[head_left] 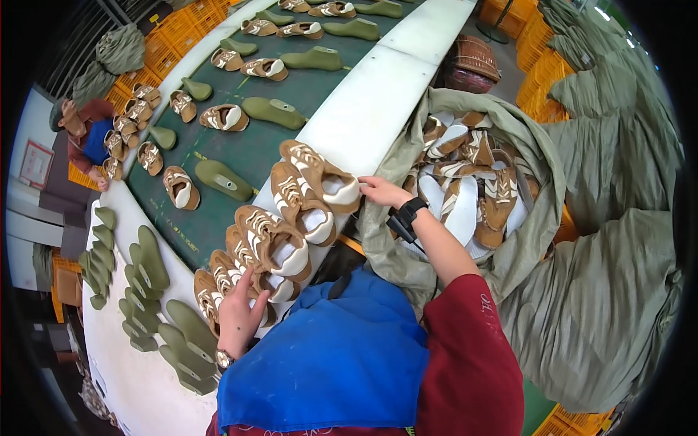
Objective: The recorder is matching finished shoe uppers with green plastic shoe lasts and placing them onto a production line conveyor.
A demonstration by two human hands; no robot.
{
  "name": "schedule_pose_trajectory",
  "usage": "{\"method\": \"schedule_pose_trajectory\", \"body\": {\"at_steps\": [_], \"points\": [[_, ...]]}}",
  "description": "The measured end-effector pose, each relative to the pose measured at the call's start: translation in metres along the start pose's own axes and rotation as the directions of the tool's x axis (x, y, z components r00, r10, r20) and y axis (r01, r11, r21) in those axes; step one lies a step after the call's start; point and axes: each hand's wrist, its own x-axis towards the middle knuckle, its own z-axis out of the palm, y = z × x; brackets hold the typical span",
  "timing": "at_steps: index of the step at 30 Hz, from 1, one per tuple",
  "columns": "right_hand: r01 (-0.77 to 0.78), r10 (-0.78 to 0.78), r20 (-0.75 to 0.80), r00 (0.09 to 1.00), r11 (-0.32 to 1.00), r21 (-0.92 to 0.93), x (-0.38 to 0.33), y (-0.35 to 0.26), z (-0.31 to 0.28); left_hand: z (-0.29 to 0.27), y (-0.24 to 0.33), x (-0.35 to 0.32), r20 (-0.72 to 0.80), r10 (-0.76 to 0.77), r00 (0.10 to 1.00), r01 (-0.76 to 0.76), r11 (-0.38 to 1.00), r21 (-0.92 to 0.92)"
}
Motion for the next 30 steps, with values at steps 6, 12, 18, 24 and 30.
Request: {"method": "schedule_pose_trajectory", "body": {"at_steps": [6,12,18,24,30], "points": [[-0.313,0.068,-0.764,0.642,0.932,-0.181,-0.013,0.062,-0.043,0.0,-0.004,-0.012,0.02,-0.089,0.996,0.089,0.996,-0.008],[-0.433,0.336,-0.514,0.79,0.898,-0.079,-0.015,0.143,-0.031,0.006,0.009,-0.005,0.055,-0.057,0.997,0.055,0.998,0.026],[-0.465,0.256,-0.573,0.778,0.849,-0.252,-0.039,0.13,-0.031,0.01,0.012,-0.003,0.068,-0.037,0.997,0.036,0.999,0.013],[-0.014,0.013,-0.708,0.706,1.0,0.005,-0.144,0.083,-0.118,0.011,0.005,0.002,0.031,0.054,0.998,-0.053,0.998,-0.029],[0.4,0.129,-0.729,0.673,0.765,0.505,-0.194,0.005,-0.135,0.011,0.007,0.018,-0.03,0.172,0.985,-0.174,0.981,-0.08]]}}
